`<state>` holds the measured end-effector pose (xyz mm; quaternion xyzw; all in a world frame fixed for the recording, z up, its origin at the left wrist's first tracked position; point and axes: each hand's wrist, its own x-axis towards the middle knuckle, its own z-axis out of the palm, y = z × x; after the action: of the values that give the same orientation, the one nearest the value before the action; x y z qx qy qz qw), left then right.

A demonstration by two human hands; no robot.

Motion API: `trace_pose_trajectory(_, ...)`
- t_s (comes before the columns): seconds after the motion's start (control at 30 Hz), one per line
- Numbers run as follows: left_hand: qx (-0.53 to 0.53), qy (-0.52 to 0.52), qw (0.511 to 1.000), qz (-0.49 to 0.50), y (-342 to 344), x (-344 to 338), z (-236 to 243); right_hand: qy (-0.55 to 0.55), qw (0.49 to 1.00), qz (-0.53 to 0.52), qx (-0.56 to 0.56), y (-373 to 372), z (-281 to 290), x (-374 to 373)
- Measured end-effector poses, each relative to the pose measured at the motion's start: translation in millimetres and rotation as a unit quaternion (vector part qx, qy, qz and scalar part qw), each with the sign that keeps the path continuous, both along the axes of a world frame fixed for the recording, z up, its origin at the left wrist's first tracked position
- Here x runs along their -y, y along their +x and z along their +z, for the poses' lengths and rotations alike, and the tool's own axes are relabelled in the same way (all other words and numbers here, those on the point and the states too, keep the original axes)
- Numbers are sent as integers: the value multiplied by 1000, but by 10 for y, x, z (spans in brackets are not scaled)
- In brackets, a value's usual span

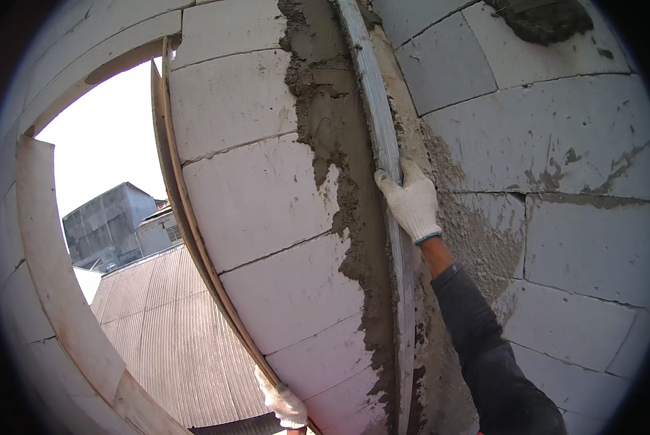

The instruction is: The person scoops wet cement from a bucket using a trowel and applies it to a white block wall. They spread the cement along the joints and smooth the surface with a long straightedge, repeating the process across different sections of the wall.

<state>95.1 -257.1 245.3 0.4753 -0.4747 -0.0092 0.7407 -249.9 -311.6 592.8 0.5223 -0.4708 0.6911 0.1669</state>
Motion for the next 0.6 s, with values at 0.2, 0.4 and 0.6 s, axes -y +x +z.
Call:
trace_pose_trajectory(0.2, 66, -25, 997, 31, 220, 51, -277, 19, 999, 33, -11, 269, -383, 41)
trace_pose_trajectory(0.4, 112, -17, 993, 39, 97, 201, -314, -62, 996, -9, -62, 145, -1055, 312)
trace_pose_trajectory(0.6, 212, -73, 971, 87, 325, 177, -384, -75, 995, 54, -25, 425, -2110, 297)
